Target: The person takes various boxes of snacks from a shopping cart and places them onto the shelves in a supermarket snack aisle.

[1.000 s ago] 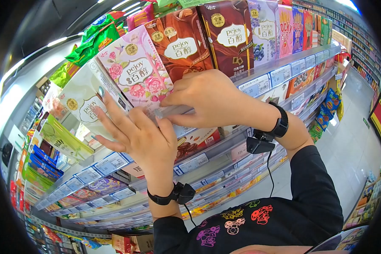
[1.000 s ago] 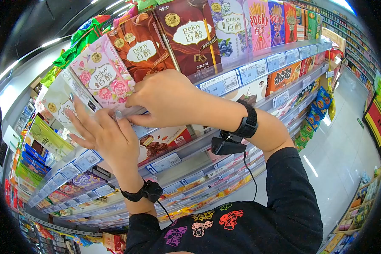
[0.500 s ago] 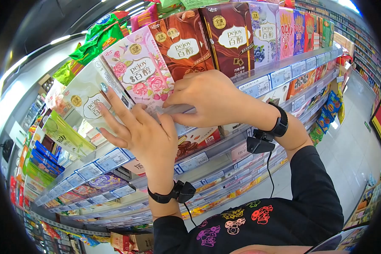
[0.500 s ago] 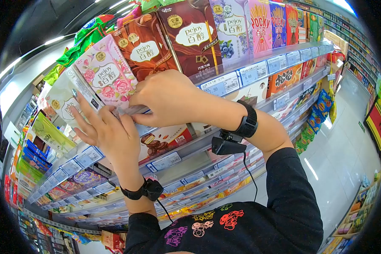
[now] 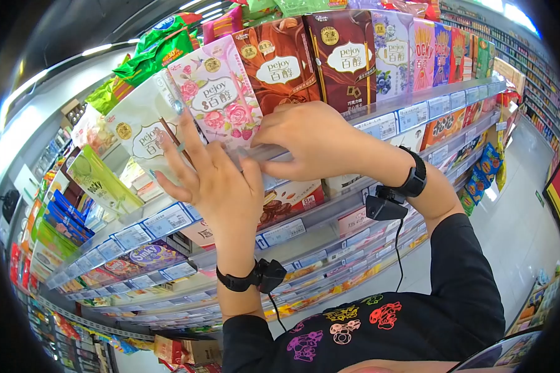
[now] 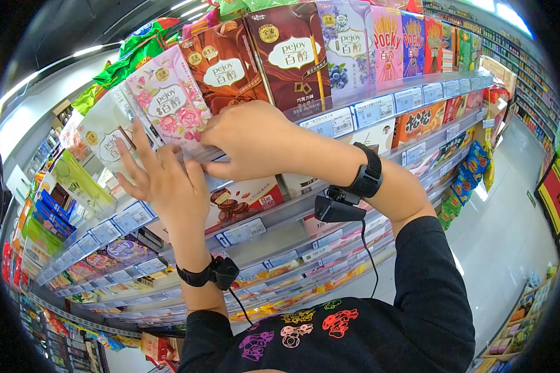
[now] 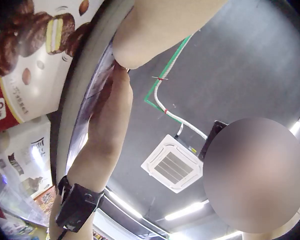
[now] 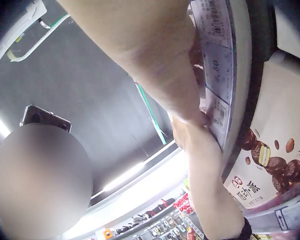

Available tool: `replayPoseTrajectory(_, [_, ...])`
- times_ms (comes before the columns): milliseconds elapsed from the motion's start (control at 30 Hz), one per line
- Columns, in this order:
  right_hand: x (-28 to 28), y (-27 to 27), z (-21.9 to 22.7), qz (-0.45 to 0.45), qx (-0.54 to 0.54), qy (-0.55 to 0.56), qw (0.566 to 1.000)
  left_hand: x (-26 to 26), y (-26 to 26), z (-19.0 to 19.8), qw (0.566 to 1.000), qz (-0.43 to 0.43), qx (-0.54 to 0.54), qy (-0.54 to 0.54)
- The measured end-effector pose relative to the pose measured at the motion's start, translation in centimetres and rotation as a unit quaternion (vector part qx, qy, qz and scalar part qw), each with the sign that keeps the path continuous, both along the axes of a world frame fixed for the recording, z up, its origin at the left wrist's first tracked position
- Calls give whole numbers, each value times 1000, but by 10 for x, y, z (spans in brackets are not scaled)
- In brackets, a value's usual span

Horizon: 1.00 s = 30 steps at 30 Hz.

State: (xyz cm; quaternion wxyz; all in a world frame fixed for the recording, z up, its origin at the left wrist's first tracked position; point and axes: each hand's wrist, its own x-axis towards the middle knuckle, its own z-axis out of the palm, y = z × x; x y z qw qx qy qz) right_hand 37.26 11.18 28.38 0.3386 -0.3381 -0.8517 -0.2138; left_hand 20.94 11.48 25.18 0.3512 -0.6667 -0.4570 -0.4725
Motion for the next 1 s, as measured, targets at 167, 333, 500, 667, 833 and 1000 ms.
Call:
replayPoseTrajectory(167, [-1,-1,1,-16,-3,-11,1000,-1,-1,3,1000,-11,-17,6])
replayPoseTrajectory(333, [-1,-1,0,-35,17,-16,999,-1,-2,5,1000,-5,-21,16])
replayPoseTrajectory(500, [-3,-7,5,-61,-16,-37,997,-1,-2,6,999,-8,-33,16])
replayPoseTrajectory(667, [-4,-6,4,-60,-24,-26,998,-3,-3,8,998,2,-55,24])
replayPoseTrajectory(833, [-4,-6,4,-67,-24,-30,997,-4,-2,9,997,-30,-66,4])
replayPoseTrajectory(1000, [-1,-8,7,44,7,56,997,-7,-1,5,998,-45,-49,1])
